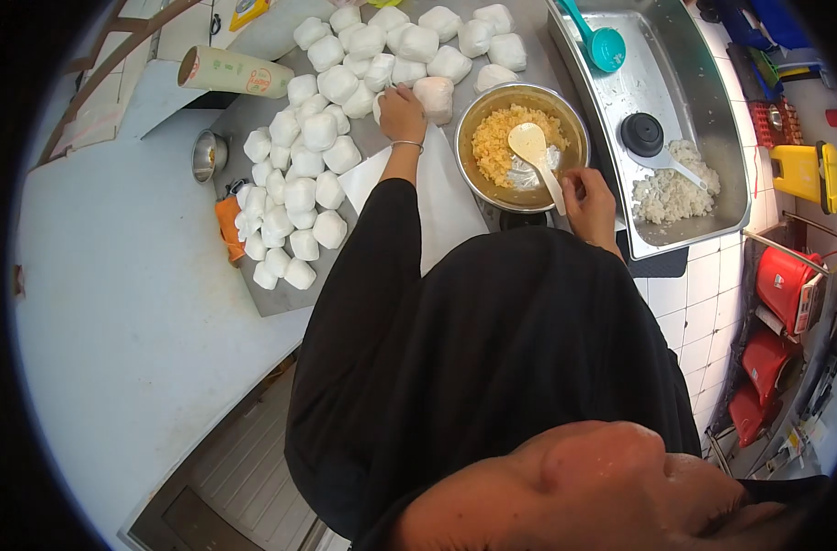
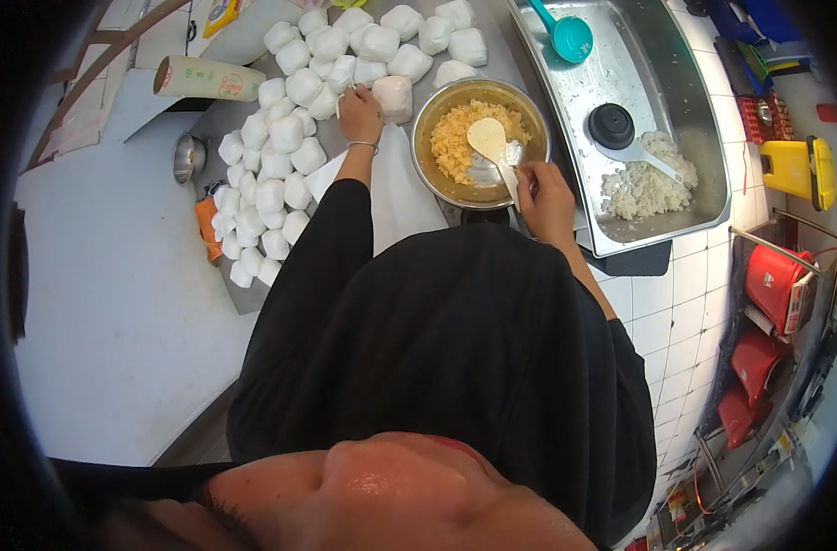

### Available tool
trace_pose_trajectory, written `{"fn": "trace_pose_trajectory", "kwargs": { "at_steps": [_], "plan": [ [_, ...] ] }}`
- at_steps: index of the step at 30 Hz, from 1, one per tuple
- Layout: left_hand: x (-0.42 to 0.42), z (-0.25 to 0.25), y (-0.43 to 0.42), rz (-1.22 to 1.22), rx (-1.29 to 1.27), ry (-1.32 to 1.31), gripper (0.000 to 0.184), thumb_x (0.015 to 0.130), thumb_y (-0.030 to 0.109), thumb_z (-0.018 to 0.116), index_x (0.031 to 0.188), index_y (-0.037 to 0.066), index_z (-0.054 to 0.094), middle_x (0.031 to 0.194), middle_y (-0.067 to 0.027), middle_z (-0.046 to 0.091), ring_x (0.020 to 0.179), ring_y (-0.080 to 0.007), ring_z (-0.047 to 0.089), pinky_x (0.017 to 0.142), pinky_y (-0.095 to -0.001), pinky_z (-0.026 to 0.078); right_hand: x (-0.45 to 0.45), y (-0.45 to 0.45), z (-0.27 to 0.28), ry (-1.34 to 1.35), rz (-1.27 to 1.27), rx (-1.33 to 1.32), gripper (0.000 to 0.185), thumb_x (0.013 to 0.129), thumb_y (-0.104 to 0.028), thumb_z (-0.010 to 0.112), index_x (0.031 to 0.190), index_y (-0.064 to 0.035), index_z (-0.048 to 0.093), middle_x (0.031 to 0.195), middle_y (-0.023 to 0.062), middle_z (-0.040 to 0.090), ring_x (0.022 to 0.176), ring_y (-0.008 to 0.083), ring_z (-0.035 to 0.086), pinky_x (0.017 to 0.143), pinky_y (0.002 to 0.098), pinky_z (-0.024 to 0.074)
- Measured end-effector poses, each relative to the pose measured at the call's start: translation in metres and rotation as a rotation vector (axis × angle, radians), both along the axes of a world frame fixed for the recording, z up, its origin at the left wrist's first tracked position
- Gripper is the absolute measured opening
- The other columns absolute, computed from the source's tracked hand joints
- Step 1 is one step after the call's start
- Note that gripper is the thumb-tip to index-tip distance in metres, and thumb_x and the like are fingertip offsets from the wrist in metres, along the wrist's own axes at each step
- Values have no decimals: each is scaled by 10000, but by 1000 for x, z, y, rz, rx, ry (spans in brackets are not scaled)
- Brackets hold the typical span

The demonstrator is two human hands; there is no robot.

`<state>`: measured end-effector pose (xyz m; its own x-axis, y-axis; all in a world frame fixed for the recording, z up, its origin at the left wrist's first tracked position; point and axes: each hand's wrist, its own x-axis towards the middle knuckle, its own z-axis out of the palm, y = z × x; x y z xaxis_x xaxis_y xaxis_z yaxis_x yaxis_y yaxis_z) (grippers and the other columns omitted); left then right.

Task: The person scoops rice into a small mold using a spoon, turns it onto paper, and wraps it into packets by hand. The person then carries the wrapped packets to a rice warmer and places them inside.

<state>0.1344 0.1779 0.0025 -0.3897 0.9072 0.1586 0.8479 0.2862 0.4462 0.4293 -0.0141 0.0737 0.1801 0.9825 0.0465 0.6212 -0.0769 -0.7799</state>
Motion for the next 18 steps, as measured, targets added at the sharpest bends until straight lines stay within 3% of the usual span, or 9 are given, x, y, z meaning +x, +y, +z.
{"fn": "trace_pose_trajectory", "kwargs": {
  "at_steps": [3,5,6,9,10,13,16,18],
  "plan": [
    [0,-2,-7,-7,182,-19,331,961,311,500,1148,64,617,1211,-189,588,1088,-372,585,919,-488,468,15,-21,11,-55,108,-98,89,875,-140,686,895,-55,669,710,103,636,597,273,619,558,375,479],
    [-1,13,-15,-405,293,114,389,943,314,529,1286,135,572,1333,-174,525,1196,-355,515,1001,-504,402,26,-39,23,-36,306,-115,107,876,-166,699,887,-61,684,664,98,637,572,264,625,529,370,472],
    [-3,17,-18,-605,345,179,445,935,315,544,1355,170,550,1393,-167,493,1250,-347,479,1042,-512,370,32,-48,20,-101,422,-153,153,871,-210,721,936,-74,700,752,86,661,634,252,665,548,352,497],
    [-7,8,-26,-767,182,348,549,934,324,558,1467,263,446,1481,-155,425,1349,-331,398,1103,-558,286,36,-64,-6,-107,500,3,215,852,-266,740,973,-90,712,864,64,679,683,248,690,585,362,529],
    [-10,0,-27,-742,163,300,557,939,339,560,1472,244,428,1522,-161,368,1381,-352,365,1106,-596,275,36,-66,-18,-176,538,19,316,870,-321,711,1107,-115,682,1004,53,676,714,269,700,621,368,556],
    [-8,-20,-33,-547,188,241,611,953,335,544,1522,254,335,1542,-162,335,1389,-377,356,1089,-626,284,29,-64,-43,-296,603,81,415,886,-248,663,1276,-134,582,1082,63,664,691,294,693,623,368,566],
    [-8,-27,-35,-524,176,238,610,946,328,550,1513,239,344,1564,-167,289,1388,-415,331,1074,-672,270,11,-68,-88,-385,550,52,495,861,-160,622,1341,-138,499,1139,90,648,735,321,691,646,390,573],
    [-6,-26,-35,-536,163,248,621,941,313,550,1518,231,336,1565,-177,282,1395,-425,315,1078,-678,257,-2,-65,-95,-422,590,-121,514,822,-123,620,1321,-124,500,1131,99,646,775,314,690,651,397,573]
  ]
}}
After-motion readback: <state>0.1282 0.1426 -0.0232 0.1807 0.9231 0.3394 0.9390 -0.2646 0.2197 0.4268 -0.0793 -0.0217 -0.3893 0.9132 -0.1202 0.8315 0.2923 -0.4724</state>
